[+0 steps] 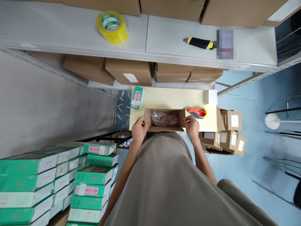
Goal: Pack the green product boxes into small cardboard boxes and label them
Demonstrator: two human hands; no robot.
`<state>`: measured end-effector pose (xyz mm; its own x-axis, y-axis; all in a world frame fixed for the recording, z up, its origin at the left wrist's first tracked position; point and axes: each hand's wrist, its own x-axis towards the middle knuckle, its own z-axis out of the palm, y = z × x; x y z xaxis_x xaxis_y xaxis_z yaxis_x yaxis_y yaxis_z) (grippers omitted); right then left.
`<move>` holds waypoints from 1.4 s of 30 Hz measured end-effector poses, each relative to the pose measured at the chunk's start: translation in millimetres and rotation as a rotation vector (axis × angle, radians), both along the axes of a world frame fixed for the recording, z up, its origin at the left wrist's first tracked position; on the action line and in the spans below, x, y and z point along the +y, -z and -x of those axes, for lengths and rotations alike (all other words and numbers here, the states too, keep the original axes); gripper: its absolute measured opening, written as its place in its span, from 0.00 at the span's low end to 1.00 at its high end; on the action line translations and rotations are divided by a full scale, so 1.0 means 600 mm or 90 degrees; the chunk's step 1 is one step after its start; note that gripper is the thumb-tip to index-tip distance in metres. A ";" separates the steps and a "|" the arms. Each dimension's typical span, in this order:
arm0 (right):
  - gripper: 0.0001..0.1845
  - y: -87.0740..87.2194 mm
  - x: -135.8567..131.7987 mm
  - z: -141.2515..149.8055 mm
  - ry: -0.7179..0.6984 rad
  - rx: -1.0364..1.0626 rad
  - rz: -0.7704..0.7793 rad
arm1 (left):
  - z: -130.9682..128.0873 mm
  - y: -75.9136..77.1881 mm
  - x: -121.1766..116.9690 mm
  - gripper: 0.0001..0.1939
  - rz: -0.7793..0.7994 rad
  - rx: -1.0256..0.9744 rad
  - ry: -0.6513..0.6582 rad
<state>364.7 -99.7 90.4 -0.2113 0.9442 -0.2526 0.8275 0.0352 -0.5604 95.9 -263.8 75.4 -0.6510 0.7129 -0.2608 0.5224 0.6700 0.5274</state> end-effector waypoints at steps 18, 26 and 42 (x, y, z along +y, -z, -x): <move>0.13 0.005 -0.011 0.009 -0.031 -0.056 -0.032 | -0.014 -0.016 0.009 0.07 0.016 0.006 -0.016; 0.12 0.008 -0.009 0.014 -0.014 -0.051 -0.030 | 0.002 -0.003 0.010 0.07 0.008 0.003 -0.003; 0.10 0.006 -0.003 0.026 -0.007 -0.013 -0.047 | 0.016 0.013 0.005 0.07 -0.007 -0.029 -0.043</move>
<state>349.2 -101.4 87.0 -0.2174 0.9580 -0.1868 0.8379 0.0850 -0.5392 86.0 -260.9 67.8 -0.6854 0.6708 -0.2833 0.4515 0.6968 0.5574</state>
